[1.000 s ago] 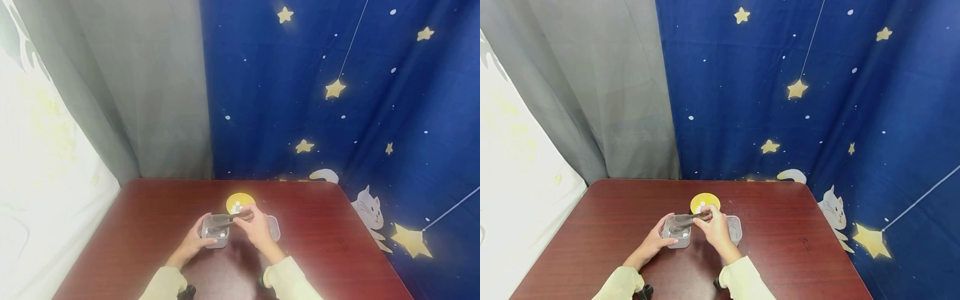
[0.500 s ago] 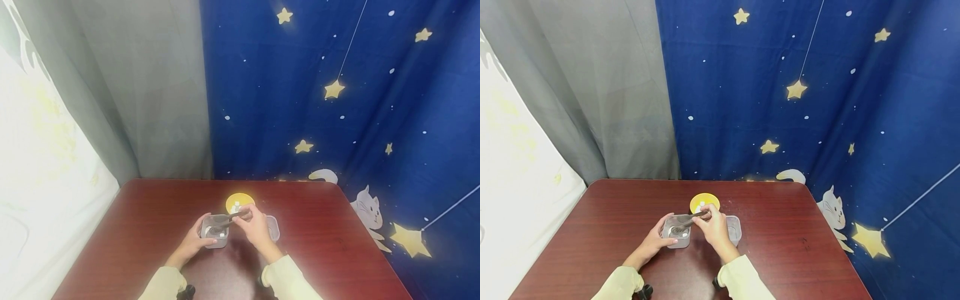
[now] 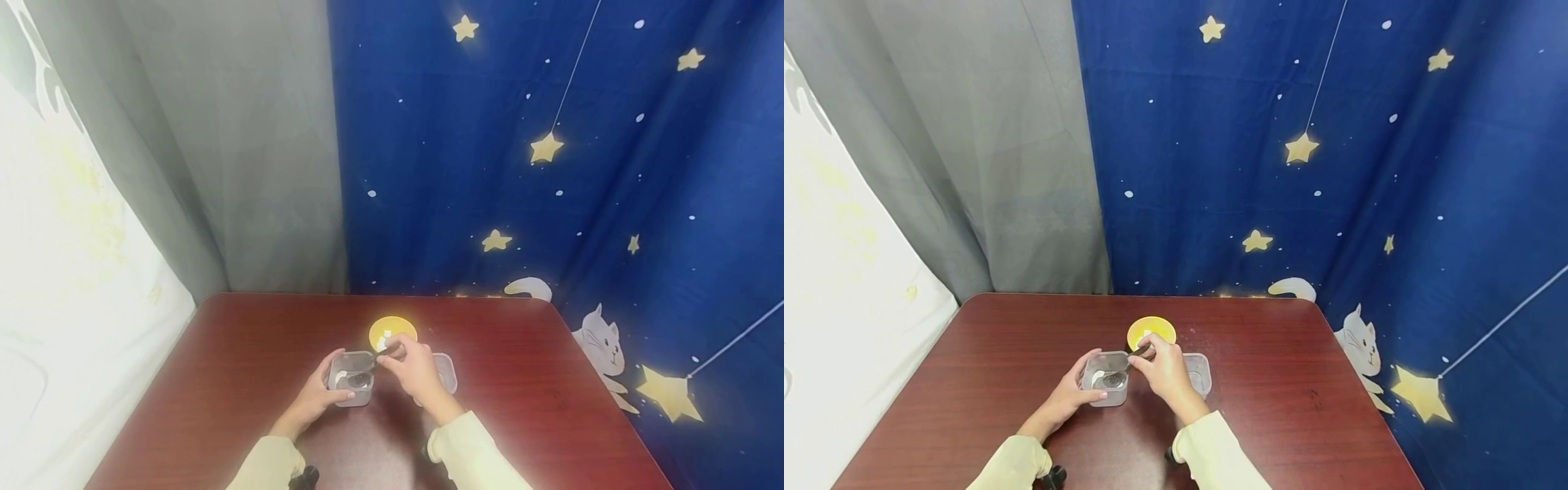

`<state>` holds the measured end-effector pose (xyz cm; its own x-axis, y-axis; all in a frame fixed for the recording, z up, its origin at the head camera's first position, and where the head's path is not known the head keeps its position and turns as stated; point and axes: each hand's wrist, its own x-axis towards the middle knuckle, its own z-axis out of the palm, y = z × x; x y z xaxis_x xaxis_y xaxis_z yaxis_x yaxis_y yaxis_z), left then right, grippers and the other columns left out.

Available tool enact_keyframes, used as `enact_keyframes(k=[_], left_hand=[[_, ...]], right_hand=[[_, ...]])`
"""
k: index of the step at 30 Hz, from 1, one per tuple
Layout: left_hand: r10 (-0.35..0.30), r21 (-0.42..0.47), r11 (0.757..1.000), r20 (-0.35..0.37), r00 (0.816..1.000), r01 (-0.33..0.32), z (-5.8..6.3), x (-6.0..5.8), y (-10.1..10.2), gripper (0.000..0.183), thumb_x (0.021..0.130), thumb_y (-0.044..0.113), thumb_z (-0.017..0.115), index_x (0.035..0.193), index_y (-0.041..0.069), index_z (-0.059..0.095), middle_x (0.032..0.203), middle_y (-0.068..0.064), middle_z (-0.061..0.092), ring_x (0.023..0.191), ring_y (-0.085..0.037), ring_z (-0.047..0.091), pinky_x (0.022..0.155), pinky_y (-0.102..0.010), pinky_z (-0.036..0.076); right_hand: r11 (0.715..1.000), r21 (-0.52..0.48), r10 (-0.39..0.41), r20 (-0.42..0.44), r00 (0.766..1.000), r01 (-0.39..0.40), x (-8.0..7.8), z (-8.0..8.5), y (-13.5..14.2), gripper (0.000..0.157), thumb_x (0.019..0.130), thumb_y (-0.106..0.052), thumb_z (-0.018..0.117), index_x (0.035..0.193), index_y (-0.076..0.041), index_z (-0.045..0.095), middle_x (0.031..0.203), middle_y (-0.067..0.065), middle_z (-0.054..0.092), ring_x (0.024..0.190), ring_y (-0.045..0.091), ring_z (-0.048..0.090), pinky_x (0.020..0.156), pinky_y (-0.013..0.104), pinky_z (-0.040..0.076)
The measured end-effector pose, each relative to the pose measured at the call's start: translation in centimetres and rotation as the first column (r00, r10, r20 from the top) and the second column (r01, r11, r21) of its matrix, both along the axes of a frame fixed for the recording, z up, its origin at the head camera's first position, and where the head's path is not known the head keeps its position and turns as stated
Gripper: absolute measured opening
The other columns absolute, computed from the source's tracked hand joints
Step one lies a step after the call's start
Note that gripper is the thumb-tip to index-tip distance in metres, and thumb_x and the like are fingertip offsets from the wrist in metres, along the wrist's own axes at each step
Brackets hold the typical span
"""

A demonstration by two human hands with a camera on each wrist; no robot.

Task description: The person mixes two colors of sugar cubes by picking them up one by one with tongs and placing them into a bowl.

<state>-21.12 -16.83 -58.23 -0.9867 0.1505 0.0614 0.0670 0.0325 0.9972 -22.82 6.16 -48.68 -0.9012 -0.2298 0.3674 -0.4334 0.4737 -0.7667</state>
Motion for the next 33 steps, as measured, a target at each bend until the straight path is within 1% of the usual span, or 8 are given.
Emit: enact_keyframes(k=[2,6,11,16,20,24,29,33], left_hand=[[0.000,0.000,1.000,-0.004,1.000,0.000,0.0,0.0,0.0,0.095,0.070,0.003,0.084,0.150,0.013,0.033,0.139,-0.014,0.049,0.118,-0.032,0.052,0.094,-0.038,0.046],[0.008,-0.014,1.000,-0.012,1.000,-0.008,0.0,0.0,0.0,0.095,0.070,0.004,0.084,0.150,0.015,0.034,0.139,-0.014,0.049,0.119,-0.033,0.051,0.094,-0.039,0.046],[0.002,-0.019,1.000,-0.033,0.999,-0.002,0.0,0.0,0.1,0.094,0.070,0.003,0.084,0.150,0.011,0.033,0.138,-0.018,0.049,0.117,-0.035,0.052,0.093,-0.040,0.047],[-0.005,-0.008,1.000,-0.050,0.999,0.005,0.0,0.1,0.2,0.095,0.071,0.000,0.082,0.150,0.007,0.030,0.139,-0.022,0.047,0.119,-0.040,0.050,0.096,-0.048,0.045],[-0.004,0.023,1.000,-0.046,0.999,0.006,0.0,0.1,0.3,0.096,0.070,-0.002,0.082,0.150,0.007,0.030,0.140,-0.023,0.046,0.121,-0.042,0.048,0.098,-0.052,0.042],[-0.002,0.017,1.000,-0.046,0.999,0.003,0.1,0.2,0.3,0.095,0.071,-0.001,0.082,0.150,0.006,0.030,0.140,-0.023,0.046,0.122,-0.041,0.048,0.098,-0.051,0.042],[-0.005,0.012,1.000,-0.038,0.999,0.006,0.3,0.3,0.1,0.093,0.072,0.000,0.082,0.150,0.008,0.032,0.140,-0.021,0.046,0.120,-0.038,0.050,0.096,-0.048,0.045],[-0.004,0.007,1.000,-0.043,0.999,0.004,0.1,0.2,0.2,0.093,0.072,0.000,0.081,0.150,0.007,0.031,0.139,-0.021,0.046,0.119,-0.039,0.051,0.095,-0.048,0.046]], right_hand=[[0.999,0.041,0.013,-0.005,1.000,-0.013,-0.1,0.1,0.0,0.022,0.079,-0.016,0.081,0.094,-0.012,0.066,0.075,-0.004,0.070,0.069,0.008,0.067,0.061,0.026,0.052],[0.991,0.130,0.030,-0.011,0.999,-0.029,-0.2,0.6,-0.2,0.019,0.079,-0.017,0.080,0.091,-0.016,0.065,0.074,-0.005,0.070,0.068,0.006,0.066,0.062,0.026,0.052],[0.980,0.185,0.077,0.006,0.997,-0.077,-0.1,1.2,-0.6,0.018,0.081,-0.015,0.078,0.090,-0.013,0.063,0.074,-0.004,0.069,0.067,0.007,0.064,0.061,0.026,0.051],[0.972,0.213,0.100,0.018,0.995,-0.102,-0.2,0.9,-0.9,0.018,0.082,-0.014,0.077,0.091,-0.010,0.063,0.075,-0.002,0.069,0.068,0.007,0.064,0.061,0.024,0.052],[0.974,0.205,0.099,0.010,0.995,-0.099,-0.2,0.6,-1.0,0.018,0.082,-0.014,0.077,0.091,-0.009,0.063,0.076,-0.001,0.069,0.068,0.008,0.065,0.061,0.024,0.052],[0.982,0.169,0.084,0.006,0.996,-0.084,-0.2,0.4,-0.9,0.017,0.083,-0.014,0.077,0.090,-0.010,0.063,0.078,0.000,0.069,0.070,0.010,0.067,0.061,0.024,0.053],[0.993,0.114,0.028,-0.012,1.000,-0.026,-0.1,0.2,-0.5,0.016,0.083,-0.017,0.077,0.092,-0.012,0.065,0.077,-0.003,0.070,0.072,0.009,0.068,0.062,0.025,0.053],[0.998,0.057,-0.012,-0.034,0.999,0.014,0.1,0.3,-0.3,0.016,0.083,-0.018,0.078,0.093,-0.014,0.067,0.077,-0.005,0.070,0.071,0.009,0.068,0.062,0.026,0.053]])
